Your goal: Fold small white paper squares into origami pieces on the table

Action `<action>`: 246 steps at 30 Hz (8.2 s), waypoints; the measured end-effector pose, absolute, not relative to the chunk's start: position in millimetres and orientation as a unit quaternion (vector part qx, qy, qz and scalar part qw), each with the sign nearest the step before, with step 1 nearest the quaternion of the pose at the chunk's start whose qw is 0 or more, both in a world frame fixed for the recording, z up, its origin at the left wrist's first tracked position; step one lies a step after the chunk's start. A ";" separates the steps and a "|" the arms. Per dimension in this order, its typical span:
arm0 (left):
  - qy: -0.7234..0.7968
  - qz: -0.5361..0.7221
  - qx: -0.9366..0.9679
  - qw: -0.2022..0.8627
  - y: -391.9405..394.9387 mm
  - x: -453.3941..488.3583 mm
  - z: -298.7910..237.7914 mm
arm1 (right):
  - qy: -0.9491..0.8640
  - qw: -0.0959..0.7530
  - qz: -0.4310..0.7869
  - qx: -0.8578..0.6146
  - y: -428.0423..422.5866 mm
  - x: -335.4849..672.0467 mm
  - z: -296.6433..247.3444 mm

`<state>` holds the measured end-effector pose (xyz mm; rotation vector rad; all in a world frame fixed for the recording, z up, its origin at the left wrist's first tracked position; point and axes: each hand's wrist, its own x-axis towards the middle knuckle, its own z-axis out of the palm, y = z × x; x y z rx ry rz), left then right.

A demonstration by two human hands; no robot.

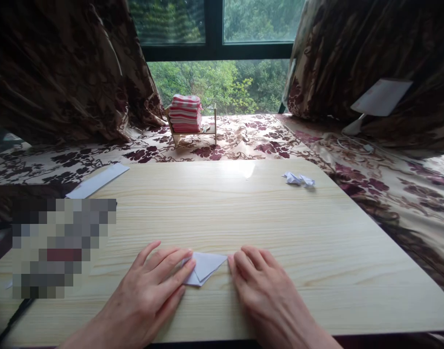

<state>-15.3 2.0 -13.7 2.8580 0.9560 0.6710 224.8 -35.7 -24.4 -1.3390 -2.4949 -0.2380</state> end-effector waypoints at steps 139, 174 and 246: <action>0.465 0.405 0.474 0.629 76.8 20.5 7.4 | -0.674 0.581 0.150 -0.431 55.7 173.3 -19.0; 0.424 0.403 0.423 0.692 81.8 14.5 4.4 | -0.830 0.404 -0.089 -0.374 47.6 174.8 -12.8; 0.380 0.407 0.489 0.671 75.0 14.8 12.7 | -0.520 0.562 0.446 -0.464 61.0 179.6 -11.8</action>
